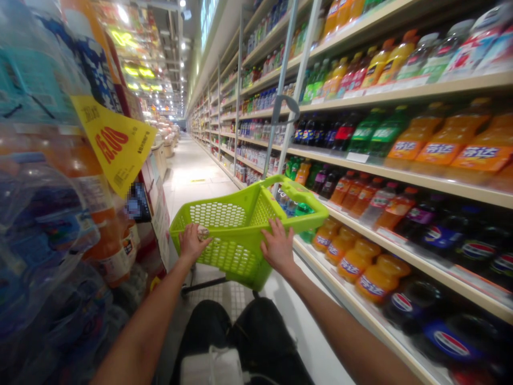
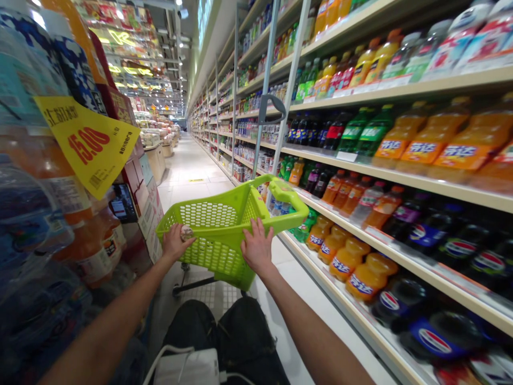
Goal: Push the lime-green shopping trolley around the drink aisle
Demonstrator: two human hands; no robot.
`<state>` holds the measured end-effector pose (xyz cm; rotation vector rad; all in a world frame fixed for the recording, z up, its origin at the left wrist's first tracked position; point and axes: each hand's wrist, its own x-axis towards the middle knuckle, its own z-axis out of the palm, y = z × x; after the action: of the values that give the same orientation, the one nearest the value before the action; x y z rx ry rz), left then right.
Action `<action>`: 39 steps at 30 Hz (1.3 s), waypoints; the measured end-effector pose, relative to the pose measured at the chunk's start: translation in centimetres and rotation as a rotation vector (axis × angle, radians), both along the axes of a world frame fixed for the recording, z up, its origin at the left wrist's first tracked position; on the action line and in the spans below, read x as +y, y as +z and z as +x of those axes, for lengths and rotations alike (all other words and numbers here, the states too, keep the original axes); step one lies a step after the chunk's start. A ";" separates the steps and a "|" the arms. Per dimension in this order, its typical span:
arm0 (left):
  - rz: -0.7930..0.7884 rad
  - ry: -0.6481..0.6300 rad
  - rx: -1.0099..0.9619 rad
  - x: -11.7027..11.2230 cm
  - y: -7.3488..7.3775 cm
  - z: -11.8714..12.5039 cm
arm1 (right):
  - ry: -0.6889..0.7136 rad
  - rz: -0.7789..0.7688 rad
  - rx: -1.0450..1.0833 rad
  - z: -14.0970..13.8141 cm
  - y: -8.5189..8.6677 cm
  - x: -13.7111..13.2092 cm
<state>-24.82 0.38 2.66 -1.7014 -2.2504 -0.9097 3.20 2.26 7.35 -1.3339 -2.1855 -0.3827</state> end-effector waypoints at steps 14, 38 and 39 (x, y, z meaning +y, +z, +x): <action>0.001 0.175 0.110 -1.4 -0.4 -5.0 | 0.031 0.012 0.044 0.1 -0.4 0.0; -0.059 -0.143 -0.013 -0.1 2.1 5.2 | 0.096 0.012 0.166 -0.6 -1.3 -0.5; -0.060 -0.212 -0.023 -0.1 2.6 6.8 | 0.129 0.001 0.200 -0.8 -1.5 -0.6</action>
<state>-18.07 0.32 5.25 -1.9957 -2.1623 -0.9156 2.39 1.65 5.85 -1.1697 -2.0892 -0.1914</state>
